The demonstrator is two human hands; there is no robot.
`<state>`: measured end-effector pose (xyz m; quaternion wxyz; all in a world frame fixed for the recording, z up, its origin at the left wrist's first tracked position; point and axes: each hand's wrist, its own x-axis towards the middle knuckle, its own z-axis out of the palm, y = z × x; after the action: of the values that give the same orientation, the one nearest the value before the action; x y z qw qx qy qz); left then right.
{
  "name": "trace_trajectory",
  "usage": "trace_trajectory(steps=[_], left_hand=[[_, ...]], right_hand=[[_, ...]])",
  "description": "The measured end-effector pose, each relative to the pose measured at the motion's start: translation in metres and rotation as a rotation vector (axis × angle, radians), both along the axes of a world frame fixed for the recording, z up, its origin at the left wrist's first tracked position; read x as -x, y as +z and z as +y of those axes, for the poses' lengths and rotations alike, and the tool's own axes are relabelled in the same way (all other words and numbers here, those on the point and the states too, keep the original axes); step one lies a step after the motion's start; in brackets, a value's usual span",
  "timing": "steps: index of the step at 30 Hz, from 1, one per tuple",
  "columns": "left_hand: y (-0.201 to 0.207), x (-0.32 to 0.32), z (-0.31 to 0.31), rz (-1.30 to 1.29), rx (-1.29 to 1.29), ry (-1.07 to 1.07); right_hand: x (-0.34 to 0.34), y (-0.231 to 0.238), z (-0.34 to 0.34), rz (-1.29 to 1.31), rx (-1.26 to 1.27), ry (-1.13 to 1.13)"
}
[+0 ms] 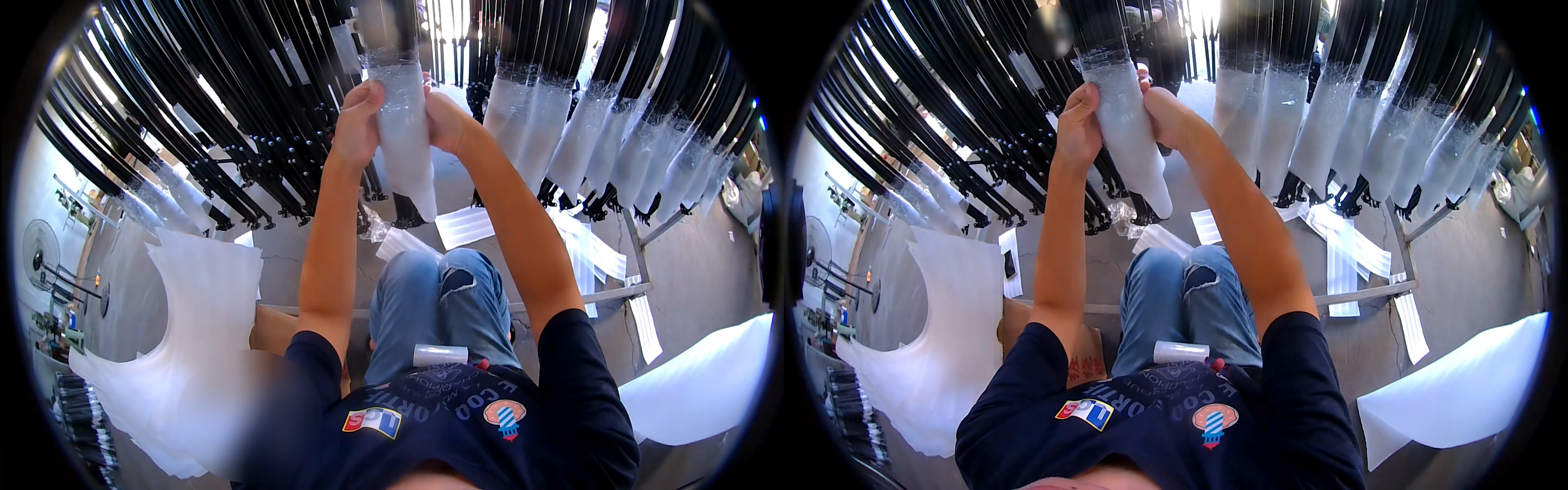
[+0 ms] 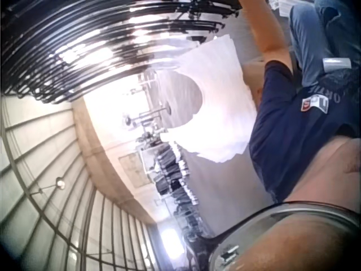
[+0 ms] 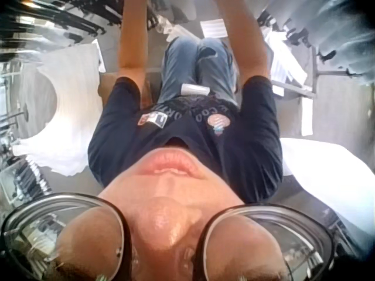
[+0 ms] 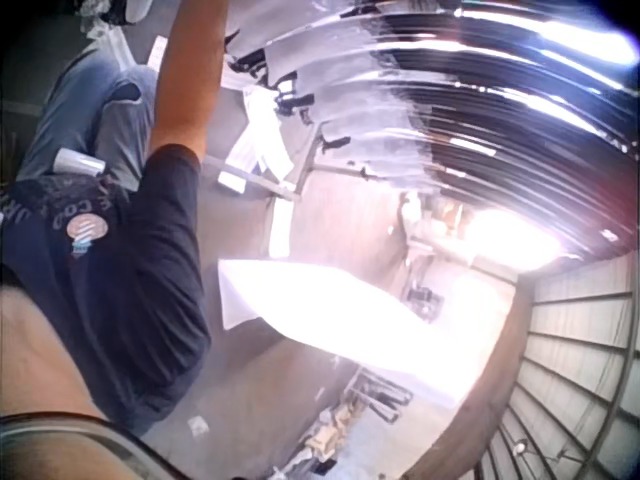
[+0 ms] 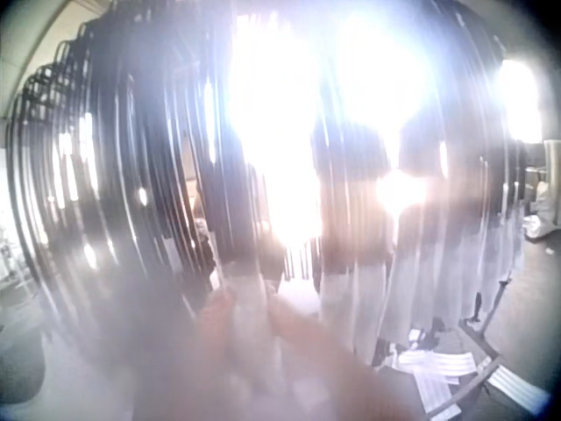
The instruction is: The person wraps the ends of black metal rods in white foam sheets using adhesive tape. The person pulls foam from a roll, wraps it around the base of the rods, and secures it by winding tape around the foam.
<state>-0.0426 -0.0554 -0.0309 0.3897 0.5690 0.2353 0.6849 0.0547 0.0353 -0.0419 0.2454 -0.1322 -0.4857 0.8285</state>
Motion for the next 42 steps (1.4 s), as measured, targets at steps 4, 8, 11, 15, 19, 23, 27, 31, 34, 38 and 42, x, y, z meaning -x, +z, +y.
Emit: trace_trajectory(steps=[4, 8, 11, 15, 19, 23, 27, 31, 34, 38, 42], left_hand=[[-0.012, 0.005, 0.0, -0.123, 0.01, 0.193], [-0.015, -0.003, -0.002, -0.223, -0.002, 0.28], [-0.019, -0.004, 0.0, -0.303, -0.024, 0.295], [-0.025, -0.006, 0.01, -0.383, -0.123, 0.259], [-0.028, -0.024, 0.008, -0.24, -0.11, 0.517], [-0.044, -0.049, 0.009, 0.103, -0.269, 1.005], [-0.07, -0.052, 0.002, -0.039, -0.005, 0.845], [-0.088, -0.048, 0.001, -0.069, 0.153, 0.638], [-0.091, -0.047, 0.007, -0.01, 0.189, 0.647], [-0.135, -0.043, 0.006, 0.087, 0.219, 0.736], [-0.198, -0.064, -0.022, 0.258, 0.101, 0.92]], right_hand=[[-0.009, -0.014, -0.011, 0.019, -0.28, -0.352], [-0.021, -0.003, -0.036, 0.374, -0.495, -0.86], [-0.018, -0.006, -0.05, 0.348, -0.649, -0.857], [-0.013, 0.001, -0.052, 0.414, -0.554, -0.642], [-0.01, 0.003, -0.036, 0.369, -0.462, -0.569], [-0.011, 0.004, -0.033, 0.395, -0.39, -0.485], [-0.023, 0.003, -0.021, 0.341, -0.426, -0.346], [-0.028, 0.005, -0.02, 0.214, -0.483, -0.415], [-0.029, 0.0, -0.013, 0.206, -0.5, -0.37], [-0.031, -0.026, -0.007, 0.082, -0.702, -0.371], [-0.05, -0.081, -0.02, 0.021, -0.793, -0.57]])
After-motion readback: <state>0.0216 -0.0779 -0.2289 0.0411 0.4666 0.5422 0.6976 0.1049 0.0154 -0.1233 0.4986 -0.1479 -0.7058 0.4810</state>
